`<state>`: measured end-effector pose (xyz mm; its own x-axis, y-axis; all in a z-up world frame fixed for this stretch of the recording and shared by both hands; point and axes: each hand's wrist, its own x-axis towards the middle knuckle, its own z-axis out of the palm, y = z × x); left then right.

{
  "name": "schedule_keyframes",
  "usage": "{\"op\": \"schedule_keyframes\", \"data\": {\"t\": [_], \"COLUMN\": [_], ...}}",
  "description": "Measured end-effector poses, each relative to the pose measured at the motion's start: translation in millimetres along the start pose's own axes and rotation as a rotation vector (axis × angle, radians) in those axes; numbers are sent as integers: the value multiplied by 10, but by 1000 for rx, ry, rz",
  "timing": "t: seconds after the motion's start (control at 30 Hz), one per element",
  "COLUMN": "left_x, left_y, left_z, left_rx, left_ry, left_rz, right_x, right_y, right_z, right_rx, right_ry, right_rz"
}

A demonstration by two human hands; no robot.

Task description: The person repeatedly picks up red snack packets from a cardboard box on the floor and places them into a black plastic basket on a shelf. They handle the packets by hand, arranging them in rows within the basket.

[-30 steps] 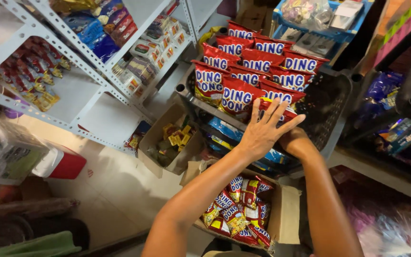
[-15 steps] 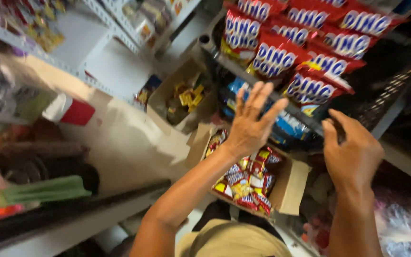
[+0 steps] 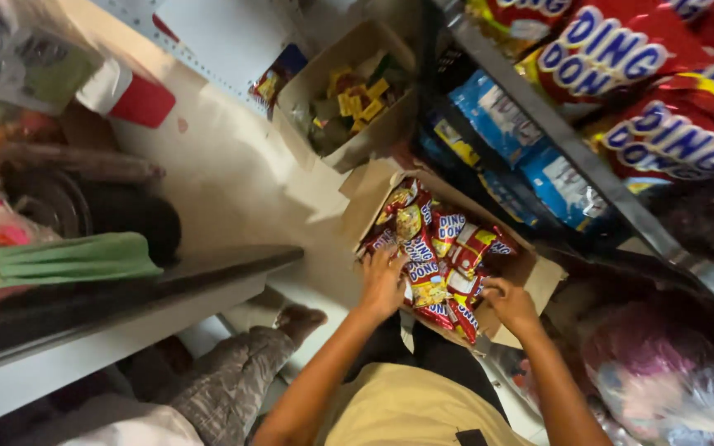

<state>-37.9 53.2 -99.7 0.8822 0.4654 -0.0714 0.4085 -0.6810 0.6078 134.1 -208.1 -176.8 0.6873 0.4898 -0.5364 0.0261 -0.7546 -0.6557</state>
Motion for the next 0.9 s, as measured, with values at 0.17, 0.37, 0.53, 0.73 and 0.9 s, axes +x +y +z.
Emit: {"op": "schedule_keyframes", "data": {"t": [0.17, 0.37, 0.53, 0.73, 0.9], "left_x": [-376, -550, -593, -836, -927], "left_y": [-148, -142, 1, -138, -194], "left_z": [312, 487, 416, 527, 484], "left_rx": [-109, -249, -341, -337, -369], "left_ry": [-113, -293, -249, -322, -283], "left_rz": [-124, -208, -273, -382, -373], "right_x": [745, 1128, 1614, 1523, 1671], "right_y": [1481, 2010, 2571, 1719, 1798], "right_z": [867, 1224, 1525, 1330, 1445], "right_rx": [46, 557, 477, 438, 506], "right_ry": [-144, -239, -225, -282, -306], "right_rz": [94, 629, 114, 355, 334]}}
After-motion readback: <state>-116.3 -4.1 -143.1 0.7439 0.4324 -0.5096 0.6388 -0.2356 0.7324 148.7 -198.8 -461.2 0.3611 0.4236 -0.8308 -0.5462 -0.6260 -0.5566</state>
